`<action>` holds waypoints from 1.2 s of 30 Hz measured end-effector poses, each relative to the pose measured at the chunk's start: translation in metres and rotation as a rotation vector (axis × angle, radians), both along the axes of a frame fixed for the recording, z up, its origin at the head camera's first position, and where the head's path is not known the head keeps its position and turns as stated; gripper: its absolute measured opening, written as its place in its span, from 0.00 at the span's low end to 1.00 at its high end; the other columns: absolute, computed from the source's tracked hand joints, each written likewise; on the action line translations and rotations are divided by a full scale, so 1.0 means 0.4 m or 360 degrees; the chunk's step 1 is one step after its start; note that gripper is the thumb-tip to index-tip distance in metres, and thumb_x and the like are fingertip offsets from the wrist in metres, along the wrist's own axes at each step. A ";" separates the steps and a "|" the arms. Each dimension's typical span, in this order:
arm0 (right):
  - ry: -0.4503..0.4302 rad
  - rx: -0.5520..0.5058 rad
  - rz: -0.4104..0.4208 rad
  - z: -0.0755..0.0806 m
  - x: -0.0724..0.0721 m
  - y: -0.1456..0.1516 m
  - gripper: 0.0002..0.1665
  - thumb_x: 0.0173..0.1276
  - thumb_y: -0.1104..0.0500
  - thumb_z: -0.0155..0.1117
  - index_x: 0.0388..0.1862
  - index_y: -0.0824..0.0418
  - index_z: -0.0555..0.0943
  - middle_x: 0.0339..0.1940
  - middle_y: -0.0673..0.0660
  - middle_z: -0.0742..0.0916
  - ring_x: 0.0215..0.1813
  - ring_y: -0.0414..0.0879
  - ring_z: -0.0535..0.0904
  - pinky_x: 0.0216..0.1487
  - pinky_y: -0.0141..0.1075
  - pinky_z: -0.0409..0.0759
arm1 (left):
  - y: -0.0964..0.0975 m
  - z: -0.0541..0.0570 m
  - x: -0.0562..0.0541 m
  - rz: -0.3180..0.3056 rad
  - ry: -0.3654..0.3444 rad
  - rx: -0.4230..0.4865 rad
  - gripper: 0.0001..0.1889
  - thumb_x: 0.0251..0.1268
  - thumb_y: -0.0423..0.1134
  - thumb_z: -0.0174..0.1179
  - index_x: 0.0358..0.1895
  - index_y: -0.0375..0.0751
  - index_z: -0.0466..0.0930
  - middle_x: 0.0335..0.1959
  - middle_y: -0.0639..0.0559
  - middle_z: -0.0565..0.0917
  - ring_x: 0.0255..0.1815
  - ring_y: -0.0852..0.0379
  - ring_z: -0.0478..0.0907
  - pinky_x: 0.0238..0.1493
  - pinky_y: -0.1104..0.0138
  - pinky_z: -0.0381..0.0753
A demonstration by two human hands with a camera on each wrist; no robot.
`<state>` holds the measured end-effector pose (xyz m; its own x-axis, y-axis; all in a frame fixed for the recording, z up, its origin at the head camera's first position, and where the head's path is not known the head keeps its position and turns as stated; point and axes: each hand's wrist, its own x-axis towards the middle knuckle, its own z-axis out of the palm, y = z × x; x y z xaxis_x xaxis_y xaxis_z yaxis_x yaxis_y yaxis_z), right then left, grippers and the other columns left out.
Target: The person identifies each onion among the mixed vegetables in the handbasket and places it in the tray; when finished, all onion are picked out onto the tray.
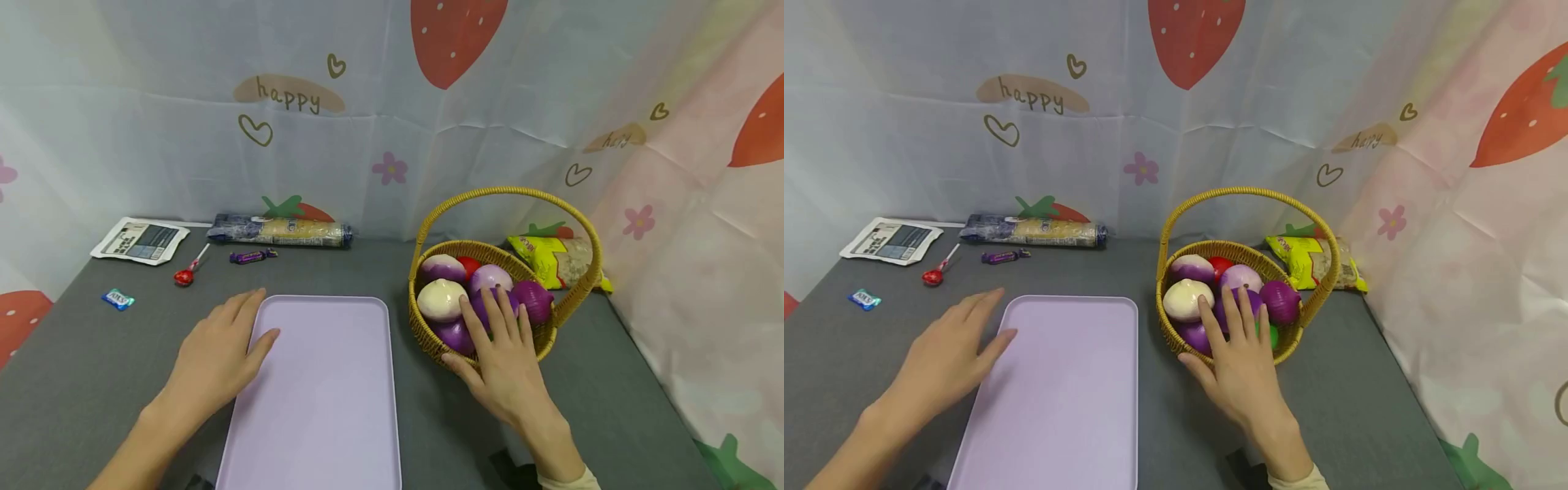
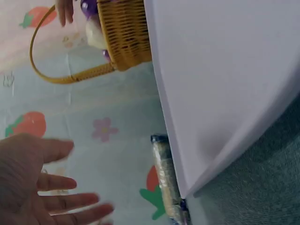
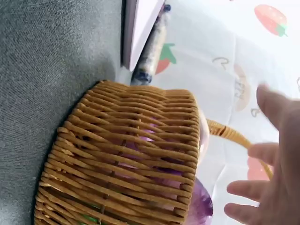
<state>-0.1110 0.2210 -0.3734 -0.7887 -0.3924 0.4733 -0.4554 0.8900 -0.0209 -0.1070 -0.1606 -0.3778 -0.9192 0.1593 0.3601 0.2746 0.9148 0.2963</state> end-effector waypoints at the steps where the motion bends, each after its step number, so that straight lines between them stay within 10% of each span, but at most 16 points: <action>1: 0.0035 -0.0028 0.0003 0.003 -0.003 0.003 0.47 0.72 0.26 0.30 0.76 0.56 0.61 0.74 0.68 0.66 0.77 0.67 0.56 0.71 0.68 0.54 | -0.005 -0.001 -0.005 -0.0008 -0.0012 0.0107 0.27 0.64 0.43 0.62 0.63 0.31 0.71 0.55 0.34 0.80 0.51 0.37 0.80 0.49 0.42 0.79; 8: 0.0288 -0.0302 0.0001 0.009 -0.025 0.034 0.37 0.60 0.57 0.68 0.68 0.64 0.71 0.64 0.71 0.76 0.66 0.67 0.71 0.64 0.64 0.69 | -0.058 -0.034 -0.045 0.0003 -0.0406 0.0529 0.19 0.67 0.38 0.59 0.56 0.29 0.76 0.40 0.40 0.85 0.32 0.56 0.80 0.32 0.63 0.77; 18: 0.0024 -0.0243 -0.0231 -0.010 -0.043 0.066 0.39 0.64 0.52 0.68 0.72 0.57 0.68 0.70 0.72 0.69 0.67 0.69 0.67 0.57 0.68 0.71 | -0.106 -0.103 -0.088 0.0088 -0.0853 0.0830 0.25 0.74 0.50 0.52 0.60 0.31 0.71 0.26 0.48 0.80 0.18 0.59 0.74 0.21 0.67 0.73; 31: -0.0048 -0.0372 -0.0289 -0.022 -0.051 0.064 0.36 0.61 0.53 0.72 0.63 0.67 0.68 0.67 0.72 0.72 0.66 0.67 0.69 0.64 0.64 0.70 | -0.134 -0.176 -0.105 0.0021 -0.0878 0.1097 0.19 0.72 0.44 0.56 0.53 0.30 0.77 0.24 0.50 0.80 0.12 0.60 0.73 0.14 0.65 0.75; 36: -0.0035 -0.0368 -0.0313 -0.016 -0.047 0.064 0.41 0.59 0.53 0.73 0.69 0.61 0.67 0.63 0.71 0.72 0.60 0.67 0.72 0.50 0.65 0.78 | -0.134 -0.183 -0.103 -0.0038 -0.0869 0.1083 0.19 0.70 0.43 0.58 0.55 0.31 0.76 0.22 0.50 0.79 0.13 0.59 0.74 0.16 0.66 0.77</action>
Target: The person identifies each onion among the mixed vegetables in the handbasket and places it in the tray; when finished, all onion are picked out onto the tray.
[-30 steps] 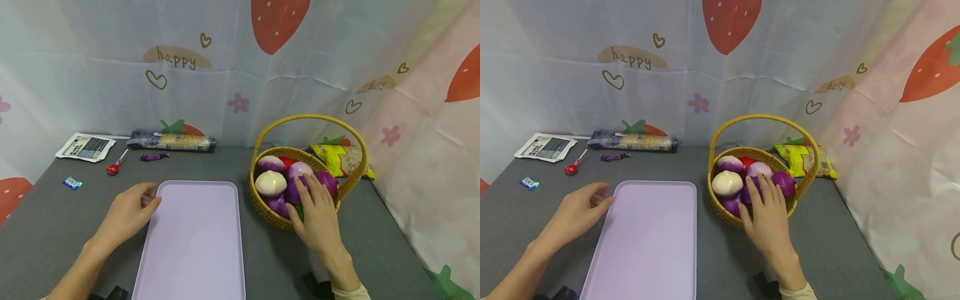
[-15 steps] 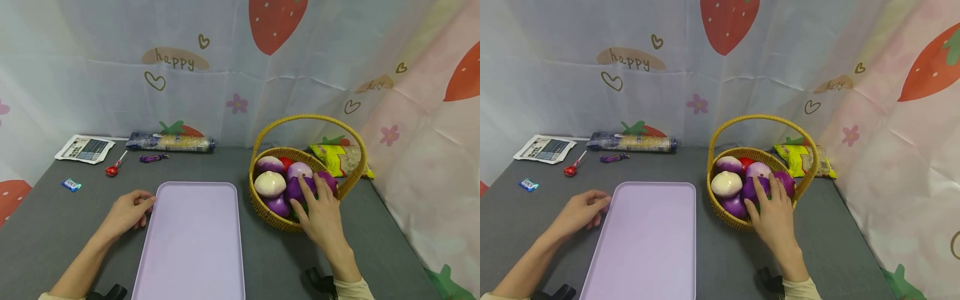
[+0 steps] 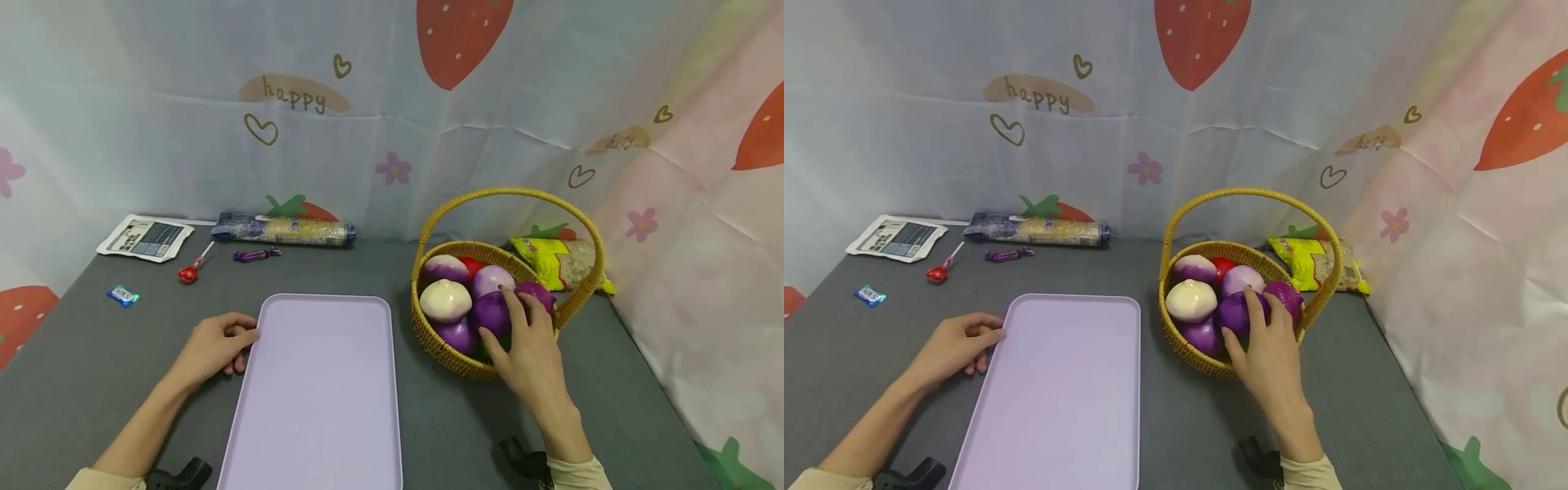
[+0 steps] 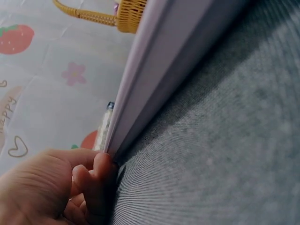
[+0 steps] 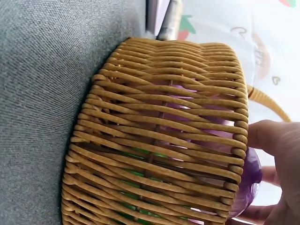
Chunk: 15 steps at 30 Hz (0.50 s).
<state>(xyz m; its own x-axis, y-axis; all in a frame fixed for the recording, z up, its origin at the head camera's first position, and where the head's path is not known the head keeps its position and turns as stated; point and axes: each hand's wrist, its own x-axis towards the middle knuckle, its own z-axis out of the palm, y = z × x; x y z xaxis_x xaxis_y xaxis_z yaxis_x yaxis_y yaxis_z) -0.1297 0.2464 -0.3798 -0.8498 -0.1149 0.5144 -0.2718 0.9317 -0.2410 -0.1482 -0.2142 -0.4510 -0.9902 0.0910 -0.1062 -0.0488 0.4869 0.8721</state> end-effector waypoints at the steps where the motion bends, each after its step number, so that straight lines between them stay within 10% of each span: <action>1: -0.0001 0.0008 -0.0004 0.001 0.001 0.001 0.41 0.59 0.53 0.73 0.70 0.59 0.67 0.62 0.72 0.72 0.59 0.68 0.72 0.47 0.65 0.79 | 0.000 0.000 0.000 -0.0003 0.0004 0.0007 0.19 0.69 0.43 0.58 0.55 0.30 0.76 0.22 0.50 0.79 0.13 0.59 0.75 0.17 0.66 0.77; 15: 0.0144 -0.0076 0.0082 0.030 0.015 -0.006 0.41 0.55 0.54 0.77 0.67 0.58 0.71 0.63 0.72 0.72 0.54 0.65 0.75 0.43 0.60 0.83 | -0.001 -0.015 -0.007 0.0017 0.0024 -0.0025 0.17 0.69 0.41 0.58 0.53 0.30 0.76 0.22 0.50 0.80 0.13 0.59 0.76 0.17 0.66 0.78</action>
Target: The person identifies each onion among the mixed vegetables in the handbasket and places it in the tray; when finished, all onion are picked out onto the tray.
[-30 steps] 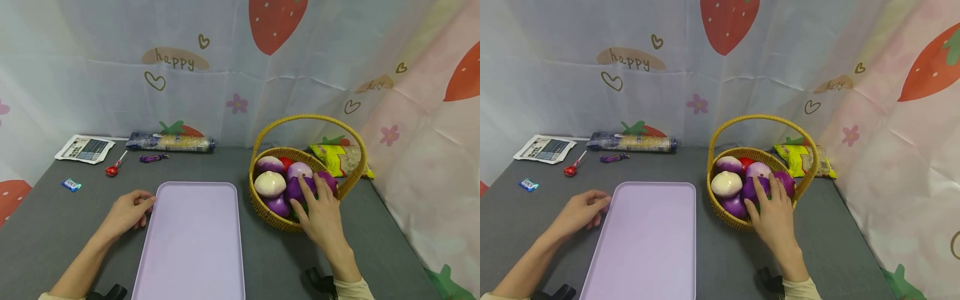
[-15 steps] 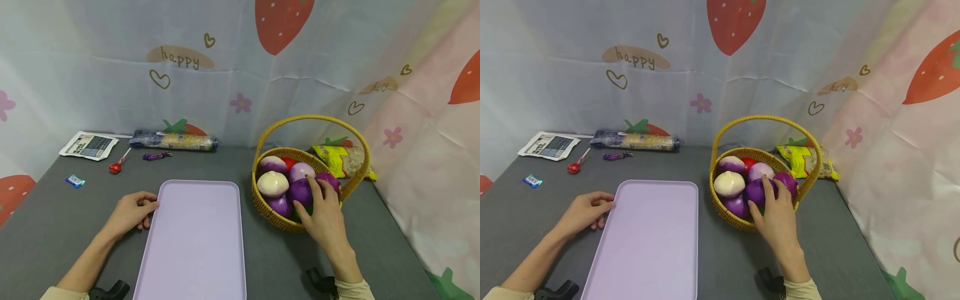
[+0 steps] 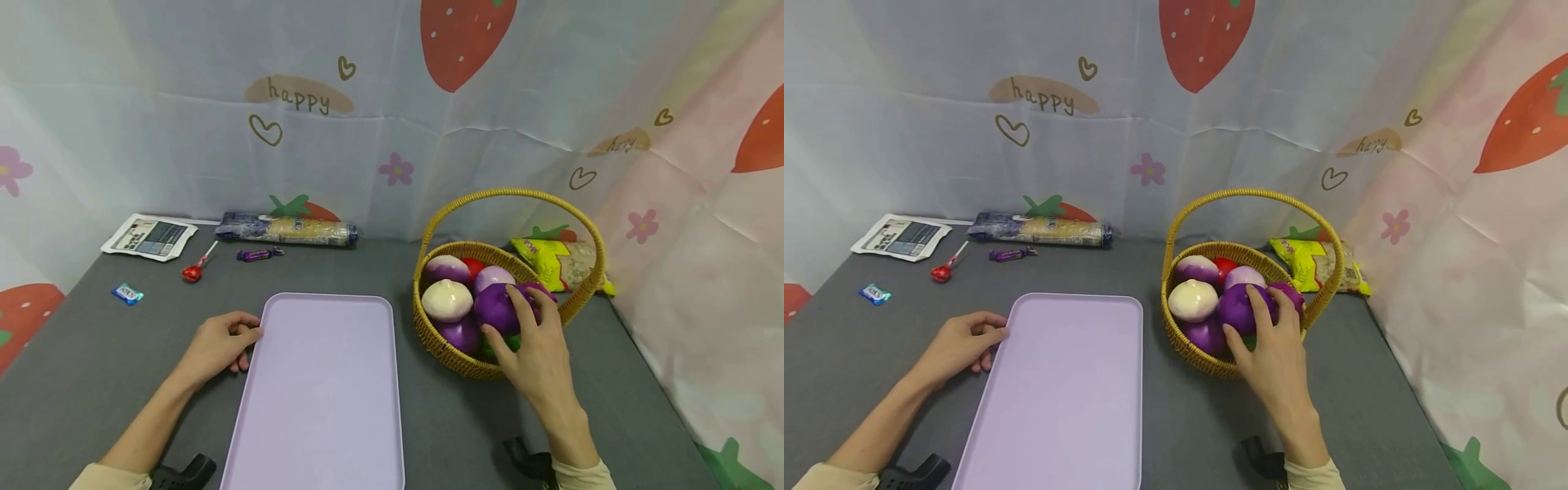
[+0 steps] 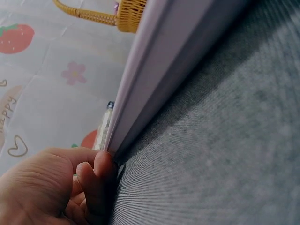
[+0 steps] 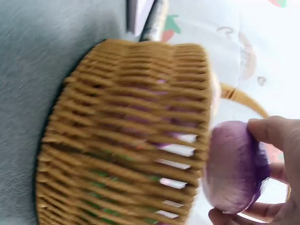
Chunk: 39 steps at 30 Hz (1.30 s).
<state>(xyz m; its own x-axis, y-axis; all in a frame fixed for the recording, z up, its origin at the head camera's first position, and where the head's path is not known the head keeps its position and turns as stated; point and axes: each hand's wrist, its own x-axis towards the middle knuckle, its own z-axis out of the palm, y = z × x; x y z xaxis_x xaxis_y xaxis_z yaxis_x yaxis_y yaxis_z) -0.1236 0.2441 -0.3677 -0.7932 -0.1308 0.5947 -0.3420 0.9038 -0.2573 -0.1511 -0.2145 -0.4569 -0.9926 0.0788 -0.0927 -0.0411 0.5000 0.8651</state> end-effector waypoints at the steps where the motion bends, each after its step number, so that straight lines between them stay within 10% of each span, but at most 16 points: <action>1: 0.0031 -0.0009 0.0018 0.003 0.002 -0.003 0.41 0.54 0.54 0.78 0.66 0.59 0.72 0.62 0.72 0.72 0.53 0.65 0.76 0.42 0.60 0.83 | 0.000 0.001 0.000 -0.0002 0.0005 0.0005 0.18 0.69 0.40 0.58 0.53 0.30 0.76 0.22 0.50 0.80 0.13 0.59 0.76 0.17 0.65 0.78; 17: 0.0343 0.0107 0.0542 0.066 0.044 -0.143 0.40 0.67 0.30 0.55 0.60 0.61 0.77 0.56 0.64 0.81 0.55 0.57 0.77 0.55 0.51 0.78 | -0.002 0.014 0.000 -0.0016 0.0010 -0.0023 0.19 0.69 0.41 0.58 0.54 0.30 0.76 0.22 0.51 0.80 0.14 0.59 0.76 0.18 0.67 0.78; 29: 0.0231 0.0503 0.1002 -0.008 0.099 -0.291 0.40 0.56 0.39 0.73 0.63 0.55 0.74 0.61 0.60 0.79 0.58 0.50 0.78 0.58 0.40 0.80 | 0.004 0.008 -0.013 0.0001 0.0042 0.0006 0.17 0.68 0.39 0.58 0.53 0.28 0.76 0.23 0.49 0.80 0.13 0.60 0.76 0.16 0.66 0.78; 39: 0.0146 0.0751 0.1232 -0.040 0.145 -0.389 0.37 0.60 0.33 0.66 0.61 0.52 0.75 0.57 0.52 0.81 0.57 0.44 0.79 0.59 0.35 0.78 | 0.003 0.002 0.002 0.0000 0.0047 0.0009 0.17 0.69 0.40 0.58 0.52 0.29 0.77 0.22 0.48 0.80 0.13 0.60 0.76 0.16 0.65 0.78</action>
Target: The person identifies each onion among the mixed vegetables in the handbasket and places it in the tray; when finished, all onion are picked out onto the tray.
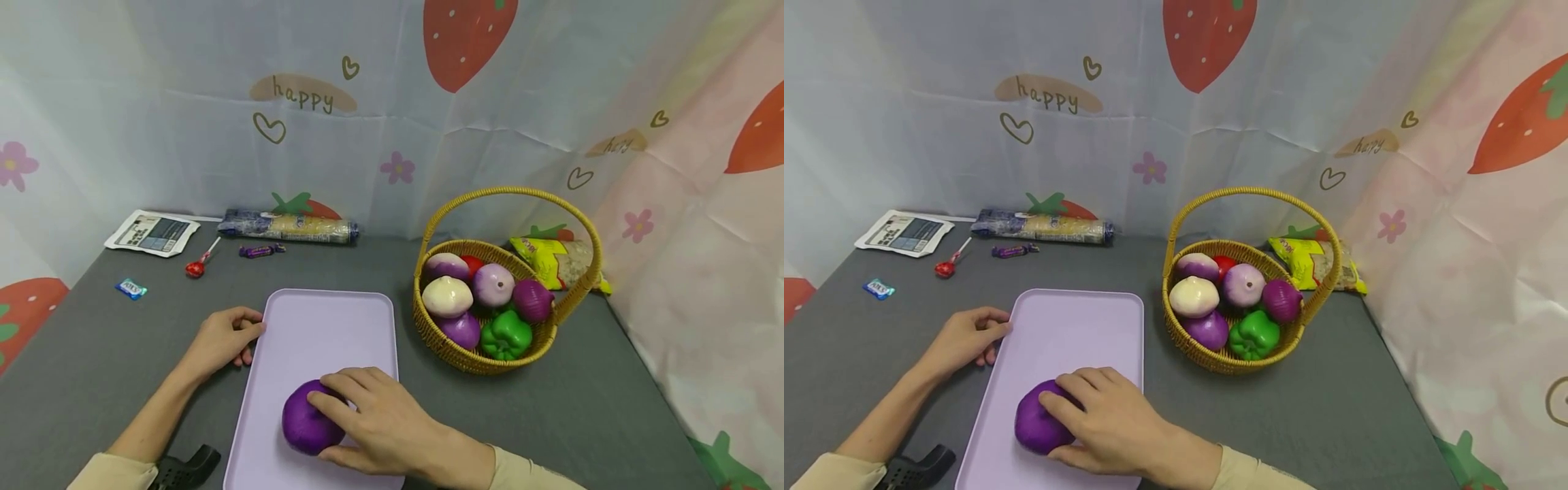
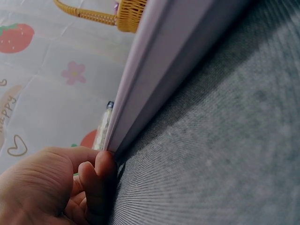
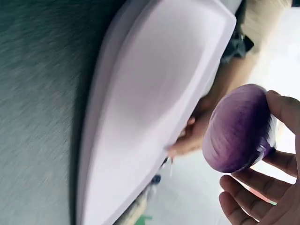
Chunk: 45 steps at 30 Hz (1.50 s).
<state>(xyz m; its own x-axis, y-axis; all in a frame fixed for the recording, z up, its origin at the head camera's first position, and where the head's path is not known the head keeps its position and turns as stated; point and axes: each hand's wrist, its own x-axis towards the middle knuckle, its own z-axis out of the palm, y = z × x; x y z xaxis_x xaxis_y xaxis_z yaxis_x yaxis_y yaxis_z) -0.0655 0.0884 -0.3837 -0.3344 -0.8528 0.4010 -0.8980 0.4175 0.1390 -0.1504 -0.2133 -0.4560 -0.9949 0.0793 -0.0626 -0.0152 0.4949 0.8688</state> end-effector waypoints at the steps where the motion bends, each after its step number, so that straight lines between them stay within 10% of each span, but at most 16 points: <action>1: -0.0005 0.0017 0.0012 -0.002 0.003 -0.010 0.37 0.60 0.33 0.65 0.61 0.51 0.75 0.57 0.52 0.81 0.57 0.44 0.79 0.58 0.35 0.78 | 0.000 0.000 0.001 -0.0001 0.0000 0.0001 0.17 0.69 0.40 0.58 0.52 0.29 0.77 0.22 0.48 0.79 0.13 0.60 0.76 0.16 0.65 0.78; 36: -0.0053 0.0333 0.0190 -0.034 0.025 -0.105 0.35 0.68 0.32 0.55 0.66 0.50 0.71 0.57 0.52 0.81 0.56 0.40 0.77 0.57 0.27 0.78 | 0.005 0.000 0.001 -0.0024 0.0050 0.0013 0.16 0.69 0.38 0.58 0.51 0.29 0.77 0.22 0.48 0.80 0.13 0.60 0.76 0.15 0.65 0.78; 45: -0.0096 0.0249 0.0030 -0.002 0.006 -0.071 0.36 0.64 0.34 0.62 0.66 0.48 0.72 0.60 0.52 0.81 0.61 0.42 0.78 0.58 0.33 0.79 | 0.003 0.004 0.005 -0.0024 0.0058 0.0011 0.16 0.68 0.38 0.59 0.51 0.28 0.77 0.22 0.48 0.80 0.13 0.60 0.76 0.15 0.66 0.78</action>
<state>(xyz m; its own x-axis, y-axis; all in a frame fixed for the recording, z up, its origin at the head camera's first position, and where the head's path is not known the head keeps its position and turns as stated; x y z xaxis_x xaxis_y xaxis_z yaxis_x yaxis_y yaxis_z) -0.0630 0.0602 -0.3844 -0.3371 -0.9097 0.2424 -0.9142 0.3778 0.1467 -0.1484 -0.2121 -0.4544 -0.9952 0.0948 -0.0259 0.0238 0.4889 0.8720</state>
